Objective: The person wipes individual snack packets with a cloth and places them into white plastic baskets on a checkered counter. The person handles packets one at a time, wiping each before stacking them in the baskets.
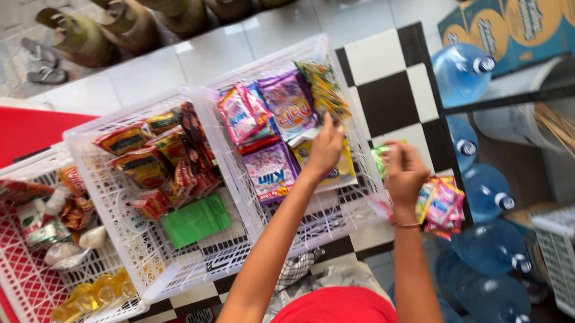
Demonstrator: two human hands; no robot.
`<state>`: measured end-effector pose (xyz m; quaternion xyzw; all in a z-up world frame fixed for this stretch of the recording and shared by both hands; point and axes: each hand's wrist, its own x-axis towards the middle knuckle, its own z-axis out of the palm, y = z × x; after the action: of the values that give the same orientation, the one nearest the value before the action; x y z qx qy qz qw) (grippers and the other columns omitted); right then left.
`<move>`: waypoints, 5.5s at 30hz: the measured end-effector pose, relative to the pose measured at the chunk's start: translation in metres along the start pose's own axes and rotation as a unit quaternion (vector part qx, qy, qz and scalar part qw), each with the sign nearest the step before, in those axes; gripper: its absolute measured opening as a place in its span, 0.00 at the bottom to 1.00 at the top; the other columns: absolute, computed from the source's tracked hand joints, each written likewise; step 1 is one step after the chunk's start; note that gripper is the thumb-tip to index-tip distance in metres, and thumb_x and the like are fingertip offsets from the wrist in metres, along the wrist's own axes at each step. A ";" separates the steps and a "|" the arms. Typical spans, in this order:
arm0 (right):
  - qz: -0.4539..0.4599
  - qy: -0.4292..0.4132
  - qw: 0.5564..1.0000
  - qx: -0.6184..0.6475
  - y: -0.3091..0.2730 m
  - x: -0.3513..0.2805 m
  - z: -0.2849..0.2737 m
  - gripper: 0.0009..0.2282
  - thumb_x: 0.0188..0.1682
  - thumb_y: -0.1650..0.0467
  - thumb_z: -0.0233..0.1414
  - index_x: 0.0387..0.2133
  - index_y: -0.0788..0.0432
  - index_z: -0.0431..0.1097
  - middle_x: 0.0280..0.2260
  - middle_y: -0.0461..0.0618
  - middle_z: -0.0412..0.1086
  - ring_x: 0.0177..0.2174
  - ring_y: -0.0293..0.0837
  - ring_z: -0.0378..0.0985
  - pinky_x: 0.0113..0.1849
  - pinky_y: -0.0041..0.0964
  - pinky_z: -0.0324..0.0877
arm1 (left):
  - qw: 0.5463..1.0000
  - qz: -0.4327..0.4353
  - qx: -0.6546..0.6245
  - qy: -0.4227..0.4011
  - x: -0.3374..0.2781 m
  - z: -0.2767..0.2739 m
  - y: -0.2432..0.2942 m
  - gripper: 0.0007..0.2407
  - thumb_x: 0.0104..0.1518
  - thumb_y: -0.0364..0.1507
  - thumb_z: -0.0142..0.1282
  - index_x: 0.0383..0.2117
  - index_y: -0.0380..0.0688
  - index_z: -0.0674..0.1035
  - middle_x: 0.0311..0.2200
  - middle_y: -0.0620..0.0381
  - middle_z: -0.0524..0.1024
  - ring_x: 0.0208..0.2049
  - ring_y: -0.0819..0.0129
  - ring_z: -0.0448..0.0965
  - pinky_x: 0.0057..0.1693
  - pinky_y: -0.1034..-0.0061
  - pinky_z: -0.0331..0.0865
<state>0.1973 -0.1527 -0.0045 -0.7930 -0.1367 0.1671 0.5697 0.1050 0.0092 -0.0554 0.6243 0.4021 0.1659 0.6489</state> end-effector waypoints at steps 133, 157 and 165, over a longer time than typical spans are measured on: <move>-0.145 -0.288 0.912 0.253 -0.164 -0.522 0.003 0.22 0.57 0.70 0.48 0.64 0.68 0.62 0.58 0.60 0.69 0.53 0.46 0.72 0.54 0.39 0.67 | 0.928 0.337 -0.159 -0.027 -0.613 -0.215 0.081 0.39 0.70 0.54 0.39 0.74 0.35 0.44 0.78 0.38 0.39 0.80 0.49 0.39 0.80 0.61 0.40; -0.199 -0.248 0.933 0.168 -0.143 -0.527 0.002 0.19 0.53 0.76 0.50 0.58 0.69 0.66 0.54 0.66 0.73 0.52 0.50 0.77 0.53 0.41 0.70 | 0.927 0.332 -0.164 -0.055 -0.602 -0.220 0.085 0.37 0.65 0.39 0.47 0.75 0.35 0.42 0.80 0.43 0.32 0.82 0.50 0.31 0.81 0.59 0.33; -0.411 -0.332 0.844 0.096 -0.157 -0.549 -0.009 0.26 0.52 0.71 0.50 0.64 0.70 0.55 0.63 0.66 0.60 0.66 0.57 0.59 0.64 0.43 0.55 | 0.917 0.275 -0.281 -0.071 -0.587 -0.230 0.093 0.39 0.62 0.38 0.48 0.76 0.37 0.41 0.79 0.43 0.36 0.79 0.47 0.37 0.78 0.60 0.40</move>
<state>-0.3004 -0.3349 0.2071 -0.5024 -0.6143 0.1833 0.5802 -0.4010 -0.2408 0.2409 0.5123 0.1044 0.3989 0.7533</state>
